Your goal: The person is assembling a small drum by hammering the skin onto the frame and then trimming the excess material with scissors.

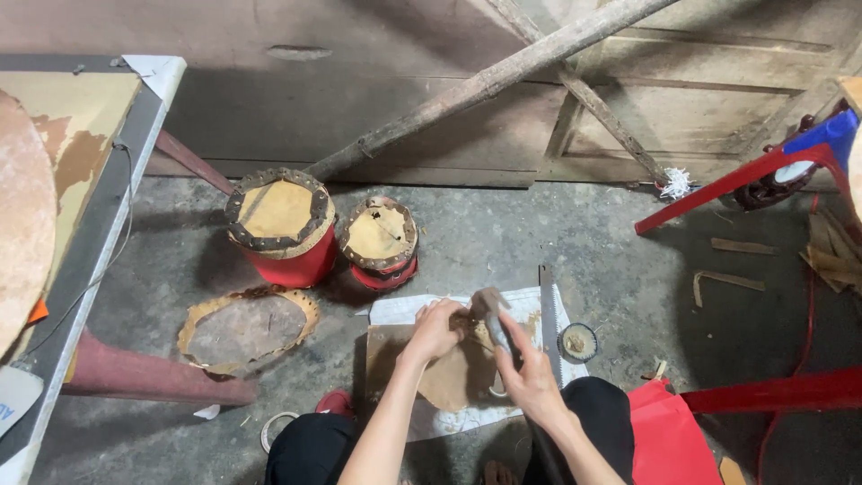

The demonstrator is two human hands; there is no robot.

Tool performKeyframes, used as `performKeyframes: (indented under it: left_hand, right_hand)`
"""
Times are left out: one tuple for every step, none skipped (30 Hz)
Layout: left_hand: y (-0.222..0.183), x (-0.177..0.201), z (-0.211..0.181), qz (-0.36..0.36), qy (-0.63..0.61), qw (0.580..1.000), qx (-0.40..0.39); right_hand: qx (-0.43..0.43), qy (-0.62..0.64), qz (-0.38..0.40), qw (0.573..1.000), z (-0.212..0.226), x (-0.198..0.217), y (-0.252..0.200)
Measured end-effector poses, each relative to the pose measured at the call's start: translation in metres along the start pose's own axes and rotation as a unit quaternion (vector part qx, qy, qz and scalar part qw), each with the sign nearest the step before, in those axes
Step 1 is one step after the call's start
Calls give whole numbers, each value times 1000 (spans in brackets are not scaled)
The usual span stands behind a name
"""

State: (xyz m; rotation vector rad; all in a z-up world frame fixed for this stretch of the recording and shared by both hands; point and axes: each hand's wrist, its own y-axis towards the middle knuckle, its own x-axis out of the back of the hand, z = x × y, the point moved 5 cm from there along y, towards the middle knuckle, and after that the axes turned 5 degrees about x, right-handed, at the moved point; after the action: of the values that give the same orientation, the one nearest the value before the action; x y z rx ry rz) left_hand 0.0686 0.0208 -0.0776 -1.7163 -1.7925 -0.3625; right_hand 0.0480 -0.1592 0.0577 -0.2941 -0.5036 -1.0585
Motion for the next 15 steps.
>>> performKeyframes:
  left_hand:
    - [-2,3,-4,-1,-1,1000,2]
    - [-3,5,-6,8,-3,1000,10]
    - [-4,7,-9,17,-6,1000,17]
    - [-5,8,-8,16,-7,1000,18]
    - [-5,8,-9,15,-18,1000,19]
    - [-5,7,-9,15,-28,999,20]
    - [-4,6,-7,17,-29,999,21]
    - [-4,5,-5,10,-28,999,12]
    - [-3,5,-4,3,-25,1000,2]
    - [-4,4,-4,5,-26,1000,3]
    - [-4,4,-4,4,-35,999,8]
    - [-4,5,-4,3,-44,999,13]
    - [-4,4,-3,1,-45,999,16]
    - [-4,3,-2,1,-42,999,16]
    - [-3,3,-2,3,-37,999,14]
  right_hand:
    - [0,0,2,1000,6,4,1]
    - [-38,35,-1,999,9,8,1]
    - [-76,68,-5,995,11,11,2]
    - [-76,68,-4,995,18,11,0]
    - [-89,87,-4,992,22,13,-4]
    - [-103,107,-5,989,25,15,-7]
    - [-106,107,-4,989,26,15,-8]
    - [-126,101,9,987,25,13,-10]
    - [-145,96,21,985,24,12,-12]
    - [-147,96,20,984,19,9,-14]
    - [-154,107,17,982,14,6,-14]
    - [-161,118,14,980,10,3,-15]
    - [-161,117,18,980,10,3,-16]
    - [-159,141,8,977,10,4,-16]
    - [-158,166,-5,973,10,6,-15]
